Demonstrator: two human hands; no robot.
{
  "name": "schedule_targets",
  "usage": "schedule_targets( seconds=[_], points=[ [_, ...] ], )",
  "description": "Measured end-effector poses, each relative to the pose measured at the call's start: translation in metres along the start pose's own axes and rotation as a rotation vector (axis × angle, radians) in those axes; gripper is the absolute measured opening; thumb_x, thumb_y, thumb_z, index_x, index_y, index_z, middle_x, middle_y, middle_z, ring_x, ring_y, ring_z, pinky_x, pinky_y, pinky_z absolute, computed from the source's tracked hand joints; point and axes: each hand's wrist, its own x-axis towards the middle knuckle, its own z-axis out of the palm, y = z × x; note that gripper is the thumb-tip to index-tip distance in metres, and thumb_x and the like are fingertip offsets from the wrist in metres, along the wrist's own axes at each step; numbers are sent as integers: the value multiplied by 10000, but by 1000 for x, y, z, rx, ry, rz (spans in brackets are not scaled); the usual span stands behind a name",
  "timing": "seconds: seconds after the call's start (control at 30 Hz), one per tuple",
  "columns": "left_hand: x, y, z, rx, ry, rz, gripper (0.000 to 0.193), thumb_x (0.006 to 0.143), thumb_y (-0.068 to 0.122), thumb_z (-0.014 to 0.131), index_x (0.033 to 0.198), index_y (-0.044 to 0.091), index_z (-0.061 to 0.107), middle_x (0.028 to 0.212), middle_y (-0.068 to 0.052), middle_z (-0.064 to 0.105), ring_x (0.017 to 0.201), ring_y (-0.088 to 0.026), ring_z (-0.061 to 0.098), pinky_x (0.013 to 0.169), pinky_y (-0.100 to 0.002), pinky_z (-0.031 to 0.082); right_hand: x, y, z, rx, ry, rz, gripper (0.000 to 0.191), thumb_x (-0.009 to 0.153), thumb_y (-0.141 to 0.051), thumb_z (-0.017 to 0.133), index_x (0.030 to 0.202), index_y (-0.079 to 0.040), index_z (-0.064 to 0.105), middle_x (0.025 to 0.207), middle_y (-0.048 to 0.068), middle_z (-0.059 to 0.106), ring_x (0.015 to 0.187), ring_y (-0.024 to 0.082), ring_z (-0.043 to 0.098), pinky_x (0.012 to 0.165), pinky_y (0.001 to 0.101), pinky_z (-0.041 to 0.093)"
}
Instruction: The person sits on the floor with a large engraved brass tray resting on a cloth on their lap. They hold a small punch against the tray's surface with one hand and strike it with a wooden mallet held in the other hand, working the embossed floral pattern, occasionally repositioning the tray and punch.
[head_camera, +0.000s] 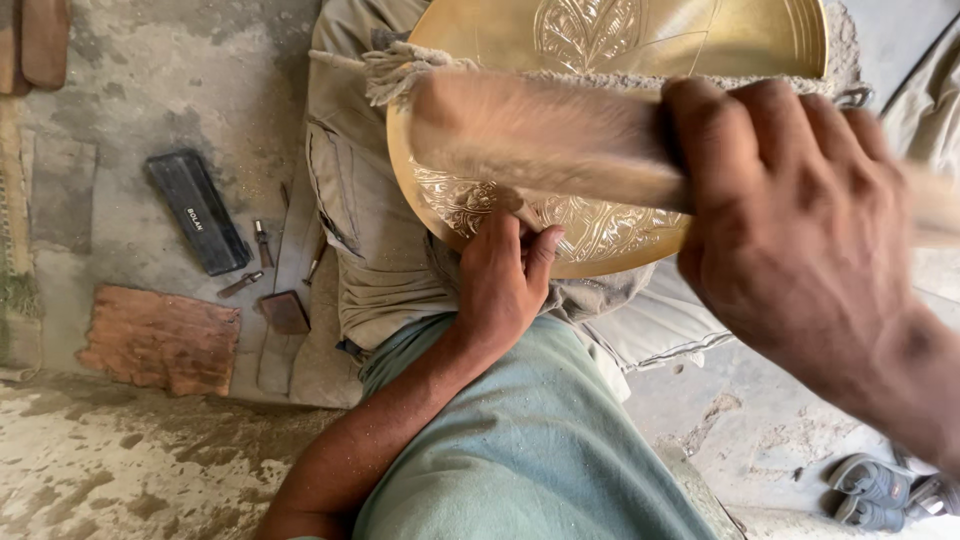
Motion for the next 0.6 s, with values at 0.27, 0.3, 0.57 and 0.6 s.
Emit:
schedule_targets(
  seconds=[0.27, 0.3, 0.57, 0.6],
  points=[
    [7, 0, -2, -24, -36, 151, 210, 1058, 195, 674, 1129, 16, 589, 943, -119, 662, 840, -305, 663, 726, -439, 527, -22, 15, -5, 278, 17, 104, 508, 850, 34, 680, 1352, -21, 626, 1027, 167, 706, 947, 305, 713, 925, 453, 574],
    [10, 2, -3, -57, -60, 126, 230, 1054, 201, 670, 1135, 6, 580, 935, -116, 659, 832, -295, 672, 715, -431, 534, -24, 19, -1, 310, 34, 125, 525, 871, 54, 666, 1390, -1, 604, 1088, 185, 703, 982, 318, 709, 953, 455, 572],
    [21, 17, -4, -11, -155, 155, 220, 1050, 218, 685, 1125, 46, 570, 954, -127, 657, 863, -313, 681, 730, -442, 546, -65, 25, 38, 164, -187, 209, 539, 877, -107, 751, 1394, -118, 600, 1070, 125, 724, 915, 277, 714, 910, 430, 575],
    [23, 18, -4, 1, -192, 160, 242, 1046, 218, 684, 1182, 46, 580, 955, -132, 655, 863, -323, 679, 734, -452, 544, -74, 24, 41, 258, -151, 263, 557, 910, -64, 730, 1437, -132, 563, 1149, 121, 720, 989, 289, 712, 968, 441, 562]
  ],
)
